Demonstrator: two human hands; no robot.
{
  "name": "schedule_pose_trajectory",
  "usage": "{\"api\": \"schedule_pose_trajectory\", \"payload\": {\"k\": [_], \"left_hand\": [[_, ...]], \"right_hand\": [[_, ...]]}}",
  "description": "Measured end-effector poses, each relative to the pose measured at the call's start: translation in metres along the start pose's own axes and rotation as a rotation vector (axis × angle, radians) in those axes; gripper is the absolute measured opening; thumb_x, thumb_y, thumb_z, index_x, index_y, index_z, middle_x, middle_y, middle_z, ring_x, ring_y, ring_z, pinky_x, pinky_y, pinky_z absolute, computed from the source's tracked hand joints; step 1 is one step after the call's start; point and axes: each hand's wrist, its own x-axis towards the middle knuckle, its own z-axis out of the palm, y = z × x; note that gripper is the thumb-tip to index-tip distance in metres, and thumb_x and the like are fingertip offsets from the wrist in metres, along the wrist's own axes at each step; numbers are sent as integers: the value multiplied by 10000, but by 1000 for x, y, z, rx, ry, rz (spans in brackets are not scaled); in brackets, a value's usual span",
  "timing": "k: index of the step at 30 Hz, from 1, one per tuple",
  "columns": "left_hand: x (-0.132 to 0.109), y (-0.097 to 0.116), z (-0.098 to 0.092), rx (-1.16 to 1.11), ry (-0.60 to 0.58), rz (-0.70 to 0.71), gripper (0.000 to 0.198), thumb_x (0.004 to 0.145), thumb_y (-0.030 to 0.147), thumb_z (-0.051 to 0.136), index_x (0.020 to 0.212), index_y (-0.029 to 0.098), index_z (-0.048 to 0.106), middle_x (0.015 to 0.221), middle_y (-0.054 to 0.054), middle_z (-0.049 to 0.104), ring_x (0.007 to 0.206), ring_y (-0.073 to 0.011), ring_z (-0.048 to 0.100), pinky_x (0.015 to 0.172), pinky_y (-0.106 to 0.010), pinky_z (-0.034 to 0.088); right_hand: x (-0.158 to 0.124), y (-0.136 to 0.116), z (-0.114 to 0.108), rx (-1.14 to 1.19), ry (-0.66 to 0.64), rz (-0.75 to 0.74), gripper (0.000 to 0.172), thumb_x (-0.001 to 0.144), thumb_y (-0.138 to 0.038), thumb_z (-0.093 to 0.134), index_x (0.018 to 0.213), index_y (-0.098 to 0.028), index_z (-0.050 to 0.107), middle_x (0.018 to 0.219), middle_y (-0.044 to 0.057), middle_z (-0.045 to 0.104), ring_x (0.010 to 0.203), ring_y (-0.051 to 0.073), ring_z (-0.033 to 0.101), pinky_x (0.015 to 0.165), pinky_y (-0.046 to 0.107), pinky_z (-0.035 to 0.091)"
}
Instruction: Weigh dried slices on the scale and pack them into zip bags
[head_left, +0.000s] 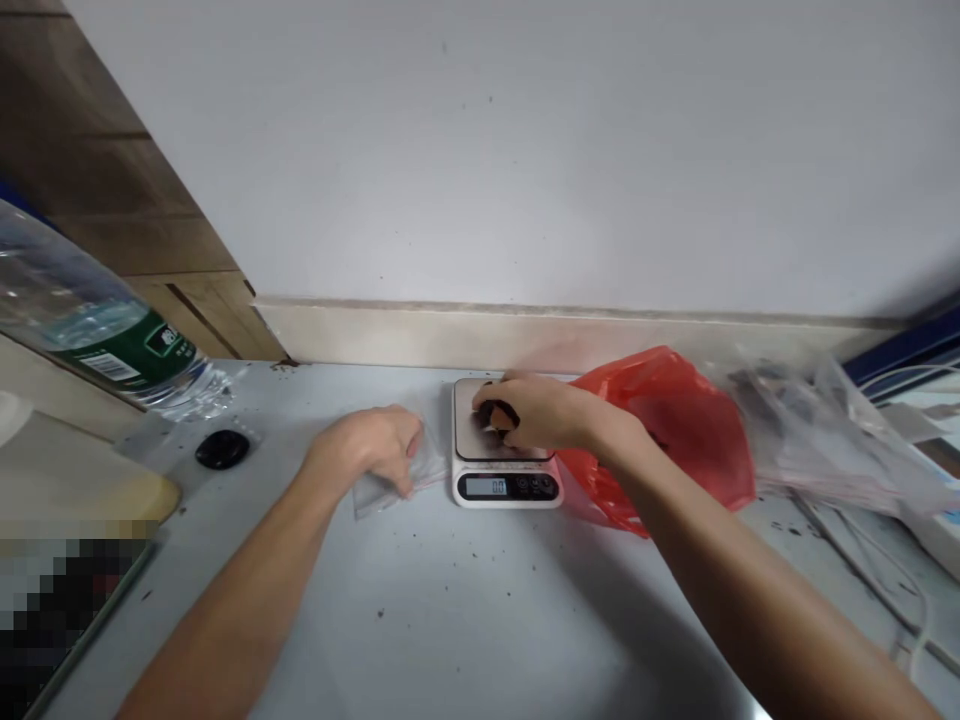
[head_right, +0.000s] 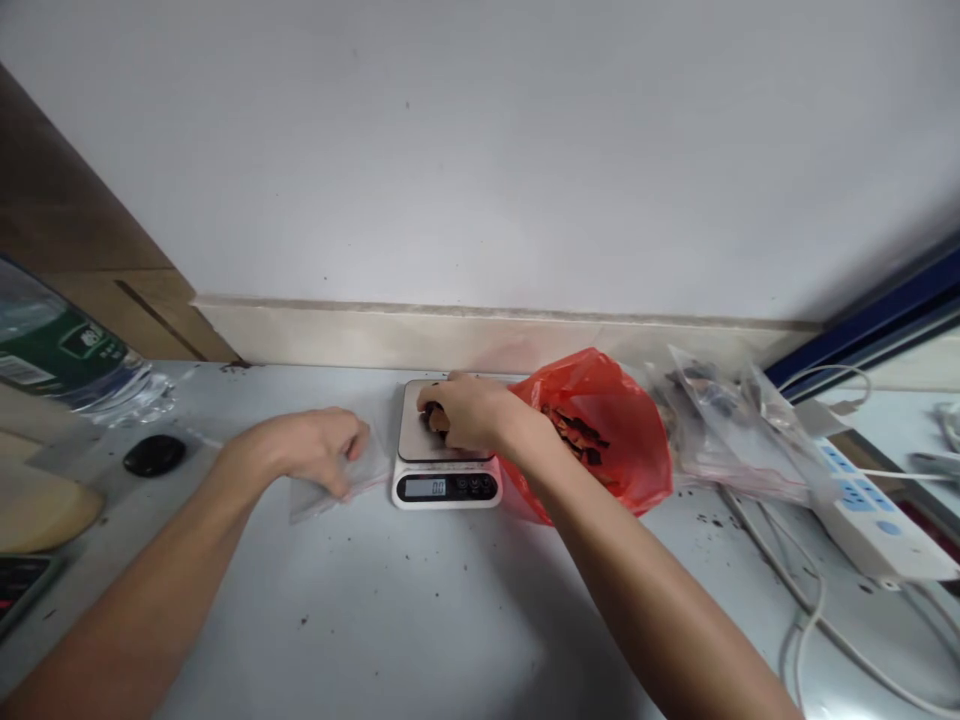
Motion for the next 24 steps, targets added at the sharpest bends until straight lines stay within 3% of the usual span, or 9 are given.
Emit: {"api": "schedule_pose_trajectory", "payload": {"k": [3, 6, 10, 14, 17, 19, 22, 24], "left_hand": [[1, -2, -1, -29, -17, 15, 144, 582, 227, 637, 716, 222, 584, 876, -30, 705, 737, -221, 639, 581, -296, 428], [-2, -10, -4, -58, -4, 24, 128, 602, 181, 594, 724, 220, 604, 848, -28, 702, 740, -211, 650, 624, -291, 465], [-12, -19, -10, -93, 27, 41, 140, 603, 174, 571, 728, 222, 614, 812, -25, 700, 744, -211, 659, 628, -283, 469], [-27, -24, -17, -189, 123, 106, 56, 642, 215, 544, 696, 229, 549, 756, -8, 655, 663, -186, 593, 580, -285, 430], [-36, -24, -24, -248, 245, 163, 95, 726, 305, 544, 754, 235, 602, 751, -2, 672, 680, -186, 607, 595, -277, 447], [-41, -20, -27, -274, 360, 168, 201, 764, 373, 548, 839, 238, 678, 809, -13, 721, 738, -198, 660, 625, -274, 473], [-43, -7, -31, -333, 536, 150, 290, 776, 436, 559, 876, 229, 734, 854, -32, 763, 782, -209, 706, 641, -271, 489], [-43, 3, -31, -387, 638, 156, 282, 763, 448, 581, 820, 221, 740, 820, -34, 768, 776, -208, 712, 637, -265, 492]], "right_hand": [[-6, 0, -5, 41, -8, -5, 489, 679, 14, 594, 1056, -263, 736, 965, 34, 688, 670, 139, 570, 515, 237, 330], [-11, 2, -7, 88, 10, 8, 556, 640, 17, 601, 1082, -293, 736, 1009, 25, 701, 703, 148, 605, 518, 228, 366], [-18, 10, -7, 193, 43, -2, 619, 715, -31, 621, 1243, -337, 723, 1129, 25, 749, 869, 195, 696, 654, 252, 493], [-26, 22, -9, 272, 76, 108, 721, 806, -96, 671, 1475, -357, 601, 1369, 43, 706, 1084, 239, 707, 863, 311, 554], [-31, 27, -12, 237, 187, 142, 596, 880, -184, 688, 1457, -317, 626, 1397, 76, 690, 1120, 258, 699, 902, 344, 554], [-32, 24, -13, 223, 331, 93, 434, 919, -202, 654, 1344, -274, 704, 1264, 92, 742, 1042, 248, 710, 849, 333, 554], [-32, 10, -11, 304, 474, -114, 284, 997, -242, 556, 1213, -241, 741, 1036, 64, 771, 852, 197, 702, 744, 299, 535], [-29, -1, -7, 380, 440, -264, 279, 1037, -287, 512, 1208, -242, 728, 928, 28, 758, 735, 164, 667, 698, 286, 509]]}}
